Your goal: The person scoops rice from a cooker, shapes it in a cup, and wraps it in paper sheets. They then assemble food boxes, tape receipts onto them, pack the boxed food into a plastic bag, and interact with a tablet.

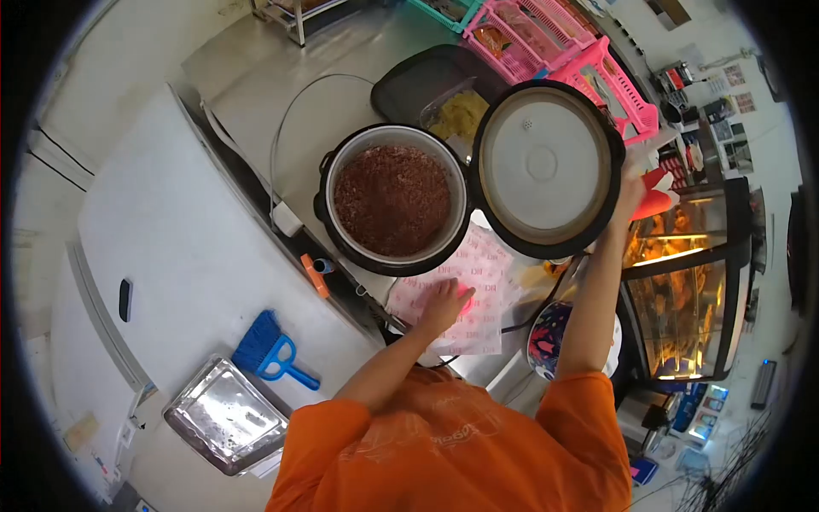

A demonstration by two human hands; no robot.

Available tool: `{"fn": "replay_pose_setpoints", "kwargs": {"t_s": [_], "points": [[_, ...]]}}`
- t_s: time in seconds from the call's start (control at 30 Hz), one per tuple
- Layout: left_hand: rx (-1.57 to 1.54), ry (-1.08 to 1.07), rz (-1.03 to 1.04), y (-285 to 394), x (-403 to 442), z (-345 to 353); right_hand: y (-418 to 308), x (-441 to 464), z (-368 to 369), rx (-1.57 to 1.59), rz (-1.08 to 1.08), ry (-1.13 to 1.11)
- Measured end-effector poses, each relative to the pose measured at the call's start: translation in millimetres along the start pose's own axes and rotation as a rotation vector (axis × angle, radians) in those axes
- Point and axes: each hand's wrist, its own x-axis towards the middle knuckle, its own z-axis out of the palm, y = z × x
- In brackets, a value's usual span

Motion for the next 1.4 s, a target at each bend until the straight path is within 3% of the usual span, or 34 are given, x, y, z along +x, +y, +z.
{"fn": "replay_pose_setpoints", "kwargs": {"t_s": [0.03, 0.1, 0.17, 0.2, 0.27, 0.3, 0.33, 0.4, 0.43, 0.5, 0.53, 0.57, 0.6, 0.77, 0.87, 0.97, 1.1, 1.2, 1.3, 1.4], "points": [[-0.141, -0.095, -0.050, 5, -6, -38, -22, -15, -12, -0.098, -0.063, 0.034], [-0.605, -0.056, -0.085, 7, -33, -78, -96, -79, -30, -0.262, -0.214, 0.048], [-1.026, -0.067, -0.146, 6, -78, -110, -167, -159, -27, -0.430, -0.285, -0.141], [-1.219, -0.098, -0.189, 4, -102, -126, -190, -189, -12, -0.567, -0.292, -0.339], [-1.906, -0.139, -0.580, -1, -145, -162, -193, -214, 42, -0.886, -0.358, -0.698], [-1.975, -0.048, -0.510, -8, -161, -170, -172, -205, 76, -0.981, -0.421, -0.774], [-2.041, 0.043, -0.439, -14, -175, -177, -128, -194, 115, -1.105, -0.511, -0.663], [-2.070, 0.165, -0.354, -29, -183, -203, -70, -165, 174, -1.165, -0.604, -0.605], [-2.080, 0.233, -0.307, -37, -178, -215, -71, -155, 193, -1.176, -0.446, -0.720], [-1.843, 0.328, -0.377, -50, -152, -236, -97, -191, 206, -1.158, -0.683, -0.774], [-1.730, 0.379, -0.418, -49, -141, -242, -109, -217, 221, -1.234, -0.577, -0.992], [-1.751, 0.380, -0.457, -44, -137, -246, -107, -247, 229, -1.262, -0.648, -1.075], [-1.766, 0.376, -0.485, -42, -127, -251, -108, -260, 231, -1.268, -0.772, -1.050], [-1.830, 0.325, -0.453, -47, -118, -255, -123, -149, 194, -1.268, -0.425, -0.838], [-1.704, 0.284, -0.446, -53, -116, -256, -69, -157, 227, -1.175, -0.562, -0.819], [-1.537, 0.263, -0.404, -62, -117, -247, -84, -184, 245, -1.094, -0.490, -0.990], [-1.576, 0.295, -0.420, -50, -117, -257, -102, -215, 226, -1.105, -0.764, -1.163], [-1.605, 0.324, -0.500, -47, -116, -266, -128, -171, 206, -1.238, -0.824, -1.216], [-1.736, 0.409, -0.511, -52, -121, -257, -108, -142, 226, -1.226, -0.565, -0.959], [-1.751, 0.511, -0.473, -53, -112, -261, -56, -202, 246, -1.269, -0.679, -0.977]]}}
